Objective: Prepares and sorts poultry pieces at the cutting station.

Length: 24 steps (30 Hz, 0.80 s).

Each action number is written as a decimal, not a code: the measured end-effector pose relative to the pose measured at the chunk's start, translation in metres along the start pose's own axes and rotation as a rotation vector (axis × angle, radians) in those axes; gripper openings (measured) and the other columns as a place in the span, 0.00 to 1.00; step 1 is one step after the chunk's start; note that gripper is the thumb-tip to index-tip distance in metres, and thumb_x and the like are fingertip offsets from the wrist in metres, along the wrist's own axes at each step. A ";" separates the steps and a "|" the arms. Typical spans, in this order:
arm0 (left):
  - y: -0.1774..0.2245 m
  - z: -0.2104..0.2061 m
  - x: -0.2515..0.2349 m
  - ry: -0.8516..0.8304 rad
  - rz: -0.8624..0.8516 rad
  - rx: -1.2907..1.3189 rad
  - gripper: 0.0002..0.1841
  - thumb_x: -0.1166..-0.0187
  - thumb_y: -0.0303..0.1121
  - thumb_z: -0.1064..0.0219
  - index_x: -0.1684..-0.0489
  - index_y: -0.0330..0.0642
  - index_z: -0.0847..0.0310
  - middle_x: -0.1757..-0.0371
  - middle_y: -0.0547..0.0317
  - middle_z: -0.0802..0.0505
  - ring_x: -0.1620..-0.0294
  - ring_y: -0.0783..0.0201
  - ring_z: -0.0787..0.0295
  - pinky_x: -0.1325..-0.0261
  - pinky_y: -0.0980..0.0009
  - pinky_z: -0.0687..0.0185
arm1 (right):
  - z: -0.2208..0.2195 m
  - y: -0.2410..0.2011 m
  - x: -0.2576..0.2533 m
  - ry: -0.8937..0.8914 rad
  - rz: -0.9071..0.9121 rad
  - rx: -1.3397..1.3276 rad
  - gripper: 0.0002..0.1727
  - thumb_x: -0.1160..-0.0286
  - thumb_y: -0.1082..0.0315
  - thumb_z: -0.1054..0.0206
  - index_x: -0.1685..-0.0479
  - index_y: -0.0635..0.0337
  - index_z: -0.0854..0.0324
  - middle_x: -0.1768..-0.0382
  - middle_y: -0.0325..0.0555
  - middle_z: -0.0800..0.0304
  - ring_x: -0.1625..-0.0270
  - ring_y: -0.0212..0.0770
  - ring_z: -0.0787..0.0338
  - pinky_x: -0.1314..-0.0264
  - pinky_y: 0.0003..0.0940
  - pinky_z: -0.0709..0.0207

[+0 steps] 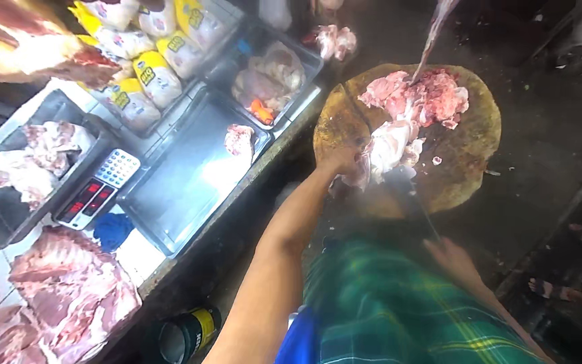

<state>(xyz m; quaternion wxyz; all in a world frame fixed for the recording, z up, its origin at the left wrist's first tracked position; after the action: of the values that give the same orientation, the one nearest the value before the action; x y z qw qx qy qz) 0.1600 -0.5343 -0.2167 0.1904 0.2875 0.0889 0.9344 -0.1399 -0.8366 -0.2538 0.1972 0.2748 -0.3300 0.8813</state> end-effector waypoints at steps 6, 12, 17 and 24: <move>-0.045 -0.019 0.016 -0.148 0.100 0.215 0.26 0.27 0.52 0.26 0.45 0.36 0.11 0.48 0.38 0.07 0.42 0.40 0.10 0.37 0.33 0.21 | 0.002 -0.016 0.013 -0.061 0.076 0.051 0.37 0.18 0.31 0.44 0.36 0.57 0.19 0.59 0.59 0.09 0.52 0.60 0.09 0.46 0.65 0.20; -0.063 -0.087 0.103 0.381 0.419 1.388 0.21 0.21 0.39 0.31 0.36 0.35 0.20 0.54 0.47 0.06 0.57 0.57 0.08 0.52 0.55 0.10 | 0.007 -0.051 0.009 -0.109 0.031 0.068 0.42 0.19 0.26 0.51 0.34 0.58 0.22 0.57 0.60 0.10 0.49 0.61 0.09 0.45 0.66 0.19; -0.036 -0.123 0.119 0.804 0.602 1.256 0.24 0.25 0.39 0.26 0.36 0.32 0.19 0.50 0.44 0.06 0.51 0.54 0.07 0.43 0.51 0.11 | 0.004 -0.071 0.005 -0.129 0.090 0.142 0.43 0.16 0.26 0.58 0.32 0.58 0.23 0.59 0.58 0.11 0.51 0.60 0.09 0.46 0.64 0.19; -0.022 -0.129 0.127 0.739 0.821 1.052 0.33 0.22 0.48 0.30 0.22 0.38 0.29 0.40 0.42 0.08 0.36 0.47 0.11 0.32 0.41 0.18 | 0.004 -0.104 0.020 0.052 0.321 0.157 0.38 0.13 0.32 0.56 0.38 0.58 0.20 0.71 0.52 0.12 0.65 0.54 0.08 0.60 0.55 0.16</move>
<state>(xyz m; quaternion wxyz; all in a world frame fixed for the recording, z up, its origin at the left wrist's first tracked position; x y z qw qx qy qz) -0.0035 -0.4696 -0.2643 -0.3766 0.0191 0.4662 0.8003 -0.0986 -0.7629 -0.1899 0.0402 0.2104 -0.2947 0.9313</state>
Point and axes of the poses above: each hand's wrist, its own x-axis away from the middle knuckle, its own z-axis out of the back of the hand, y = z × x, the point moved 4 cm from there along -x, towards the middle knuckle
